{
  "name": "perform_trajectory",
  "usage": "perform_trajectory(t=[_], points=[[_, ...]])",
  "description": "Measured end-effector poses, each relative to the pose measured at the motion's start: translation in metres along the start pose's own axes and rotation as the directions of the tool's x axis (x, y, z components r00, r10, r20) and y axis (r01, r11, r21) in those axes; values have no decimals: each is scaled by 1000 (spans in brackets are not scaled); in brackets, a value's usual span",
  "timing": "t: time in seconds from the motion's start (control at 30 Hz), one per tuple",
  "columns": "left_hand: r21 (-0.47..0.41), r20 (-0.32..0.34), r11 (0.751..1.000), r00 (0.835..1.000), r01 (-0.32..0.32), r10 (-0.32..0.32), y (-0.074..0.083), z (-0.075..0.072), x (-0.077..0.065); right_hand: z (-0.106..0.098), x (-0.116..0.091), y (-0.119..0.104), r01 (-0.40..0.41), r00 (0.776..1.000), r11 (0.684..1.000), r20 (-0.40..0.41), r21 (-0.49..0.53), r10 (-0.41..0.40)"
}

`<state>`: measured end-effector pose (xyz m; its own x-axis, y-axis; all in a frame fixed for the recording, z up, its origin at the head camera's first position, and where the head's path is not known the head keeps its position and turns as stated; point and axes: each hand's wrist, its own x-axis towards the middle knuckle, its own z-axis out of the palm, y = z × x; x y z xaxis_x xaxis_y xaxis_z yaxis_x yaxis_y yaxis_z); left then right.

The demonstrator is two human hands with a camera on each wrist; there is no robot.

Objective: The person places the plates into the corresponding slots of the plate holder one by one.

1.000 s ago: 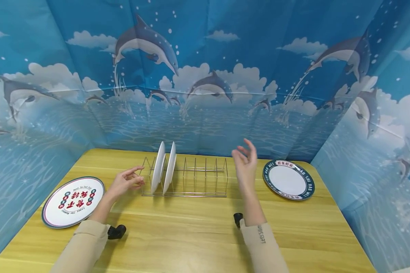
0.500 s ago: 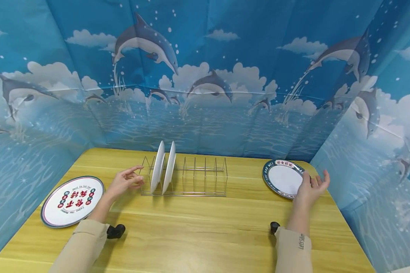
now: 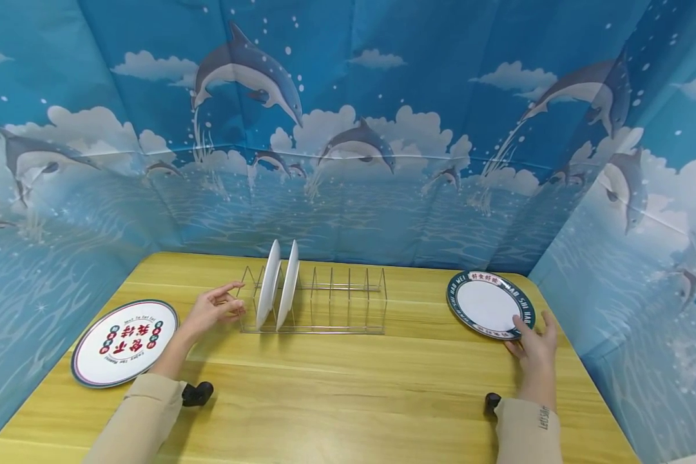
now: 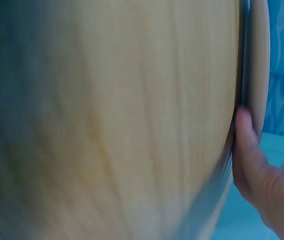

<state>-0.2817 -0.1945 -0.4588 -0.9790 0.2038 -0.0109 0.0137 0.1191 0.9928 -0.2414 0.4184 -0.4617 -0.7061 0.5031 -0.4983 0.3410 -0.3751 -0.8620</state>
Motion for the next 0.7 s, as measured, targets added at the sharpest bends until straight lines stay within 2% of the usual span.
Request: perform_trajectory(t=[0.1, 0.17, 0.33, 0.43, 0.53, 0.7], points=[[7, -2, 1000, 1000, -1, 1, 1, 1, 0, -4, 0, 1, -70, 994, 996, 94, 63, 64], [12, -5, 1000, 1000, -2, 2, 1, 1, 0, -5, 0, 1, -100, 989, 991, 115, 93, 90], [14, -7, 1000, 1000, -4, 4, 1, 1, 0, -2, 2, 1, -136, 990, 989, 49, 54, 133], [13, -8, 1000, 1000, -4, 4, 1, 1, -1, 0, 2, 2, -144, 989, 990, 39, 7, 143], [16, -10, 1000, 1000, -1, 1, 2, 1, -2, -3, 3, 2, -151, 985, 988, 83, 15, 150], [12, -12, 1000, 1000, 4, -4, 3, 1, -2, -12, 3, 5, -166, 966, 979, 219, 121, 137]])
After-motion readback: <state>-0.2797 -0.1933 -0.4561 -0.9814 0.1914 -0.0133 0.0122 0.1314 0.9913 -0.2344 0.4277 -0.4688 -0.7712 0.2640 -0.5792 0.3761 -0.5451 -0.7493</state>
